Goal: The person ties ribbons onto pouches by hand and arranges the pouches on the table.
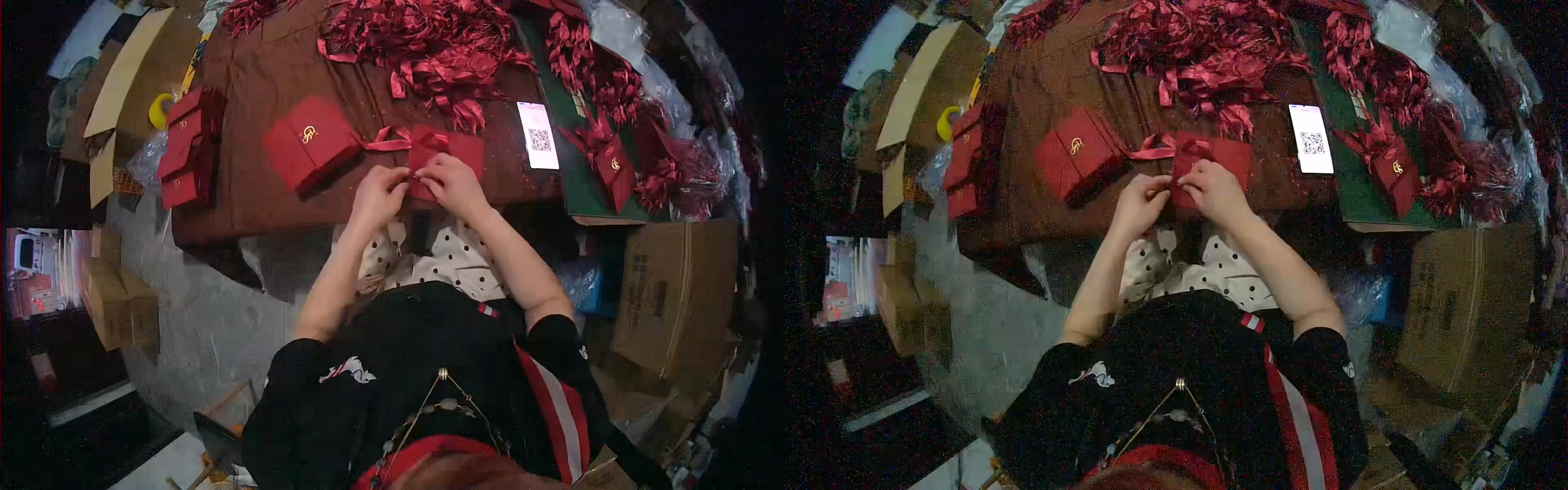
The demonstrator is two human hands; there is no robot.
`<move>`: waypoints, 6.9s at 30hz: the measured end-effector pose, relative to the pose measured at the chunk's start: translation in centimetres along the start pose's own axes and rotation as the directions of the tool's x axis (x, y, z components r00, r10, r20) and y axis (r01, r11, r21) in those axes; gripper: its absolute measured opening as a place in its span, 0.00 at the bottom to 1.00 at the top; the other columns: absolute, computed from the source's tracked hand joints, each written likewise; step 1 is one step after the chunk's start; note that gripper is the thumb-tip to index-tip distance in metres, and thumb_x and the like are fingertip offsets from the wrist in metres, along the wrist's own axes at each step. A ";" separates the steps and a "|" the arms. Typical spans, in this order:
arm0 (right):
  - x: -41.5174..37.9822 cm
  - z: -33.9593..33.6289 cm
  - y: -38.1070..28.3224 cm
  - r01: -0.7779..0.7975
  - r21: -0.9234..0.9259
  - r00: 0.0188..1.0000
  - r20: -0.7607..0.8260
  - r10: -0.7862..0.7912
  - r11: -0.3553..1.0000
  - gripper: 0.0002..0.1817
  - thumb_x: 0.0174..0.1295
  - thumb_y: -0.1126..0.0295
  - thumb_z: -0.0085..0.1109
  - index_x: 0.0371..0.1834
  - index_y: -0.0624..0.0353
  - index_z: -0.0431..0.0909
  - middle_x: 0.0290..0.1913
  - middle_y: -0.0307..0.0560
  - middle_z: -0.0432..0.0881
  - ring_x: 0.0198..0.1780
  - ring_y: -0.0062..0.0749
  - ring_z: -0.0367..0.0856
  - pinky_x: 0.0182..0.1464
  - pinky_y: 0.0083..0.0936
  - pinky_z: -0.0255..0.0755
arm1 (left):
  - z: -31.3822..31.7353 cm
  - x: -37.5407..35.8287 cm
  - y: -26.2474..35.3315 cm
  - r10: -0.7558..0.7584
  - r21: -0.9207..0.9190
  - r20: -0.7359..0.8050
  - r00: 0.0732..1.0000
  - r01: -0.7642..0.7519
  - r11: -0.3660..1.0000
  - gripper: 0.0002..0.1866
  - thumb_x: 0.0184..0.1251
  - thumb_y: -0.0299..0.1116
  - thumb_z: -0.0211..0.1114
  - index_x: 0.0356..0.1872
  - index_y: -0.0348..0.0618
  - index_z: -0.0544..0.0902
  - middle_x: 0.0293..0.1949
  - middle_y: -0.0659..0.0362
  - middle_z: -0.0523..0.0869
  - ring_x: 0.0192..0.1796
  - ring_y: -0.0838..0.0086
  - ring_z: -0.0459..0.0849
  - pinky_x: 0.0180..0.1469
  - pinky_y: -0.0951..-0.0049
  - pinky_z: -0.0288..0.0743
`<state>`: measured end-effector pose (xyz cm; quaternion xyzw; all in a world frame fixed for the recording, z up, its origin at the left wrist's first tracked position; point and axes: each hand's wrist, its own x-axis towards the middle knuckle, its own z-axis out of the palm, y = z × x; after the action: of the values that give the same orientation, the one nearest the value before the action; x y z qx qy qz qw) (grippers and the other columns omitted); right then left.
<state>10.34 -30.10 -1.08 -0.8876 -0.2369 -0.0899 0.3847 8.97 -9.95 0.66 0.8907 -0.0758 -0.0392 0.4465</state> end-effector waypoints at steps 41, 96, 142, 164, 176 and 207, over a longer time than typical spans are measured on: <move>-9.5 -24.3 6.9 -0.240 -0.745 0.662 -0.595 -0.456 0.623 0.21 0.58 0.80 0.61 0.54 0.51 0.86 0.50 0.44 0.88 0.52 0.44 0.87 0.54 0.40 0.78 | -2.2 -5.4 -4.0 0.277 0.419 -0.263 0.924 -0.149 0.896 0.20 0.64 0.41 0.71 0.54 0.44 0.83 0.47 0.51 0.79 0.51 0.53 0.77 0.53 0.57 0.73; -2.5 -9.5 -8.1 0.172 0.736 0.940 -0.322 0.115 0.655 0.08 0.65 0.84 0.58 0.44 0.62 0.74 0.46 0.47 0.76 0.43 0.27 0.80 0.48 0.29 0.79 | -0.8 -3.5 3.8 0.154 -0.152 -0.671 0.725 -0.338 0.929 0.15 0.67 0.23 0.66 0.53 0.35 0.77 0.47 0.50 0.80 0.47 0.62 0.81 0.51 0.66 0.76; 3.4 -0.3 -1.5 0.149 -0.143 0.985 -0.064 -0.160 0.978 0.07 0.59 0.70 0.64 0.38 0.58 0.80 0.36 0.50 0.79 0.41 0.51 0.82 0.42 0.43 0.78 | 2.4 1.3 0.2 -0.053 -0.199 -0.387 0.921 -0.027 0.980 0.18 0.58 0.30 0.76 0.49 0.38 0.84 0.39 0.56 0.82 0.43 0.65 0.82 0.50 0.65 0.77; 3.6 -0.7 2.2 -0.179 0.184 0.978 -0.074 0.195 0.966 0.11 0.55 0.67 0.74 0.38 0.60 0.89 0.38 0.45 0.88 0.43 0.33 0.85 0.49 0.29 0.76 | 1.2 4.4 -0.5 0.266 0.007 -0.193 0.945 -0.269 0.963 0.08 0.64 0.29 0.70 0.42 0.38 0.85 0.44 0.54 0.78 0.42 0.61 0.83 0.42 0.63 0.78; 3.7 0.2 4.0 -0.159 -0.025 0.969 -0.196 0.152 0.987 0.13 0.53 0.64 0.73 0.41 0.55 0.90 0.43 0.51 0.85 0.47 0.50 0.78 0.54 0.41 0.71 | -7.4 5.0 2.7 0.170 0.598 -0.189 0.967 -0.024 0.801 0.07 0.64 0.25 0.62 0.43 0.41 0.80 0.49 0.48 0.75 0.48 0.49 0.81 0.46 0.51 0.78; 5.1 -0.2 -1.6 0.088 -0.208 0.945 0.326 -0.016 0.974 0.12 0.54 0.60 0.65 0.36 0.54 0.85 0.37 0.50 0.82 0.43 0.47 0.83 0.45 0.41 0.77 | 3.2 -1.2 1.2 0.143 0.159 -0.359 0.922 -0.090 0.983 0.39 0.47 0.23 0.76 0.63 0.36 0.67 0.57 0.40 0.69 0.58 0.42 0.73 0.62 0.52 0.70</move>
<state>14.00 -27.50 1.83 -0.9207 -0.3085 0.0203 0.2380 7.23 -12.95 -0.33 0.9050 -0.0460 0.1607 0.3911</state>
